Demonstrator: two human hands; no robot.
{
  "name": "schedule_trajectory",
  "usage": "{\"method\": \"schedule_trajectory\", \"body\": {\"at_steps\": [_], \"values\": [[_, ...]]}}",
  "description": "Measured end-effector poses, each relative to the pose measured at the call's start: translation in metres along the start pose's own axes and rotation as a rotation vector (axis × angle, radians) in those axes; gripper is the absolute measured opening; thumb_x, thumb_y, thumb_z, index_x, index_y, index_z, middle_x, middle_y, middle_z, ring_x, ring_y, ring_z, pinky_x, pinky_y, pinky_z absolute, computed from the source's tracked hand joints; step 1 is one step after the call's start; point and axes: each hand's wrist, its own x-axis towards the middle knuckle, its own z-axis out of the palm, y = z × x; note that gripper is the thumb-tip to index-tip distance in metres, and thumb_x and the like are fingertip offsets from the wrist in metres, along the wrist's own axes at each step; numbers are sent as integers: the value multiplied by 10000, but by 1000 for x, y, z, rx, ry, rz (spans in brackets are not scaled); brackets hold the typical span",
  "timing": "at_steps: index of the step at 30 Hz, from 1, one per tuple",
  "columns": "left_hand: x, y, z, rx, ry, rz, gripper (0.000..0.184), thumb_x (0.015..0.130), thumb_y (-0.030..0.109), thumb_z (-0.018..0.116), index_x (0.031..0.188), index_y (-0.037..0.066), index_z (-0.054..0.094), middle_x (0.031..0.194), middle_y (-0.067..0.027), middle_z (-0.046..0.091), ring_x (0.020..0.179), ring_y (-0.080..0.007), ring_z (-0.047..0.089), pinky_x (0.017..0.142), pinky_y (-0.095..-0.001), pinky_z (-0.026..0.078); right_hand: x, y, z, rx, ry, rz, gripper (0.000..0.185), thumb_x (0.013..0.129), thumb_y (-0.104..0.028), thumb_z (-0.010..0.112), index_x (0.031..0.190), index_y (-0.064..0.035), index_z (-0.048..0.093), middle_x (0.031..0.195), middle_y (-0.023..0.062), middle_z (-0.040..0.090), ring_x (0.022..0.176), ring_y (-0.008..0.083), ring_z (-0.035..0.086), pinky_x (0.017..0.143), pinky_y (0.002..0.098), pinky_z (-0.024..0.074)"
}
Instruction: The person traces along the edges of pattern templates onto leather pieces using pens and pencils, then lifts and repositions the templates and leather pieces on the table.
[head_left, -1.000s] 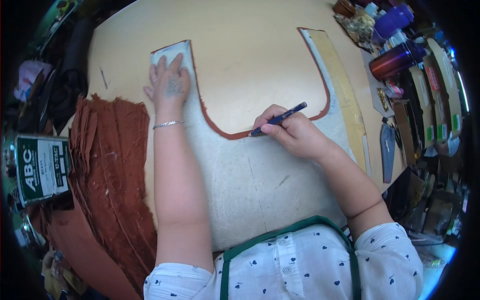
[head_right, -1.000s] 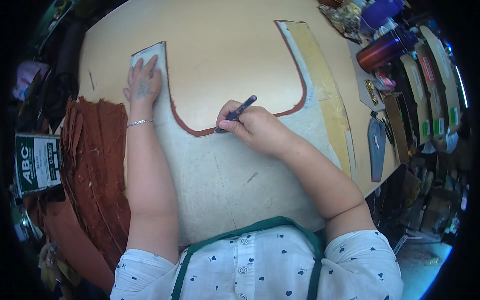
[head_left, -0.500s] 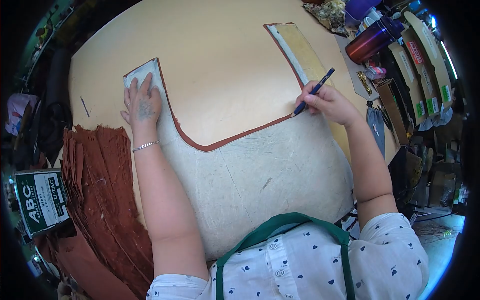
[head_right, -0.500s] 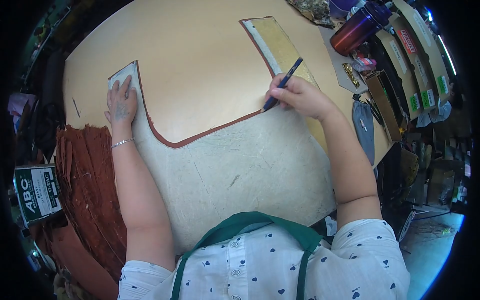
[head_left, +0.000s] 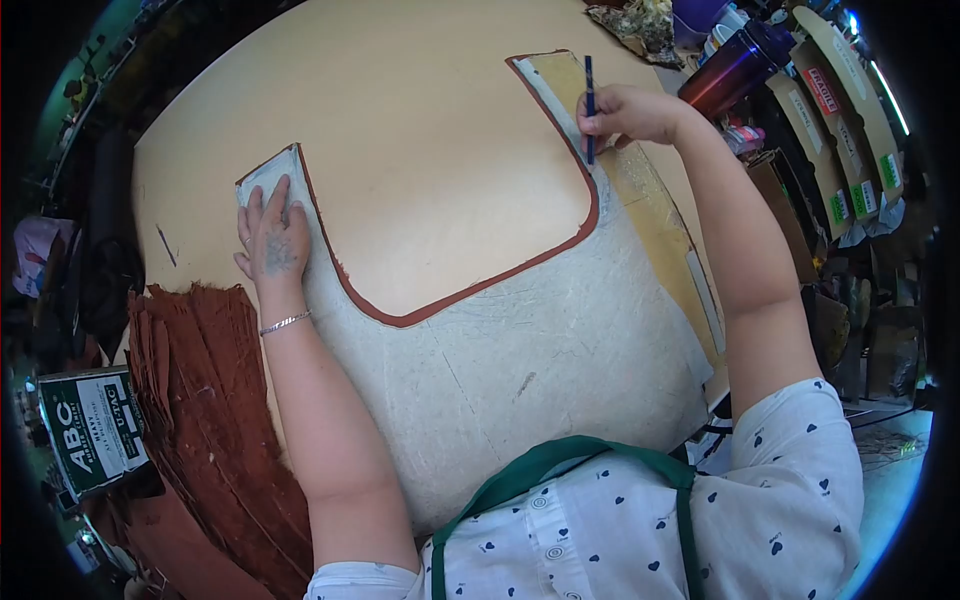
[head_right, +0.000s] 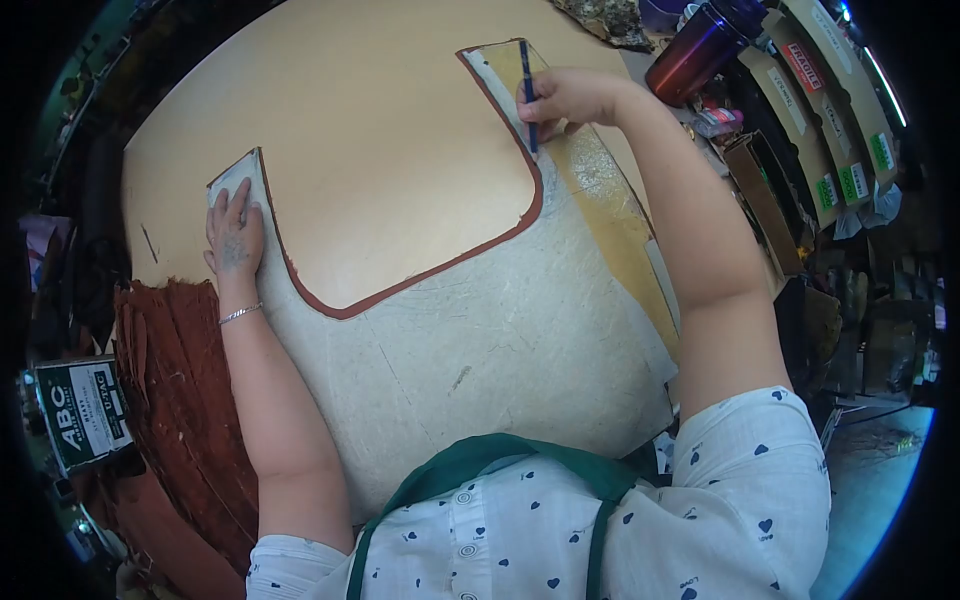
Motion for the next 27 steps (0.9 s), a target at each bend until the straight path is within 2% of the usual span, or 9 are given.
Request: {"method": "schedule_trajectory", "body": {"at_steps": [5, 9, 18, 21, 22, 25, 27], "values": [[-2, 2, -2, -3, 6, 7, 424, 839, 321, 456, 1262, 338, 425, 1409, 3, 249, 1316, -226, 153, 990, -603, 111, 32, -12, -16, 0, -17, 20, 151, 876, -288, 504, 870, -141, 477, 797, -35, 583, 693, 81, 605, 616, 252, 417], [-3, 2, -3, -6, 0, 5, 420, 841, 317, 453, 1260, 332, 429, 1408, -1, 249, 1316, -226, 154, 988, -605, 111, 49, -22, -22, 4, 90, -13, 133, 880, -281, 496, 877, -149, 477, 784, -30, 575, 690, 92, 614, 604, 258, 410], [-3, 1, -1, -4, 19, 16, 417, 840, 312, 452, 1256, 327, 435, 1406, -7, 255, 1315, -228, 155, 986, -599, 113, 100, -32, -48, 108, 208, -94, 196, 900, -332, 455, 951, -146, 483, 952, -2, 585, 723, 130, 627, 597, 285, 463], [-2, 0, 0, 9, 19, 19, 419, 839, 312, 453, 1257, 327, 434, 1405, -8, 256, 1313, -232, 160, 986, -598, 110, 108, -33, -52, 286, 233, -180, 253, 907, -180, 436, 1100, -18, 443, 913, 175, 607, 703, 233, 645, 548, 324, 528], [-3, 1, 0, 6, 15, 17, 420, 839, 312, 454, 1258, 327, 433, 1405, -9, 256, 1313, -233, 161, 987, -597, 109, 104, -34, -45, 325, 304, -224, 155, 908, -158, 439, 976, -23, 475, 823, 139, 604, 657, 199, 636, 465, 282, 491], [-3, 1, -2, 4, 12, 12, 423, 837, 310, 454, 1259, 327, 431, 1404, -10, 256, 1312, -235, 165, 988, -596, 106, 117, -3, -30, 689, 502, -352, 209, 899, -302, 470, 979, -109, 483, 951, 27, 594, 730, 135, 626, 591, 261, 481], [-3, 2, -2, 12, 12, 11, 424, 837, 310, 453, 1260, 326, 430, 1404, -11, 256, 1312, -236, 166, 990, -595, 105, 120, 15, -17, 893, 627, -398, 212, 895, -280, 479, 970, -82, 493, 929, 55, 602, 716, 132, 621, 607, 263, 477]]}}
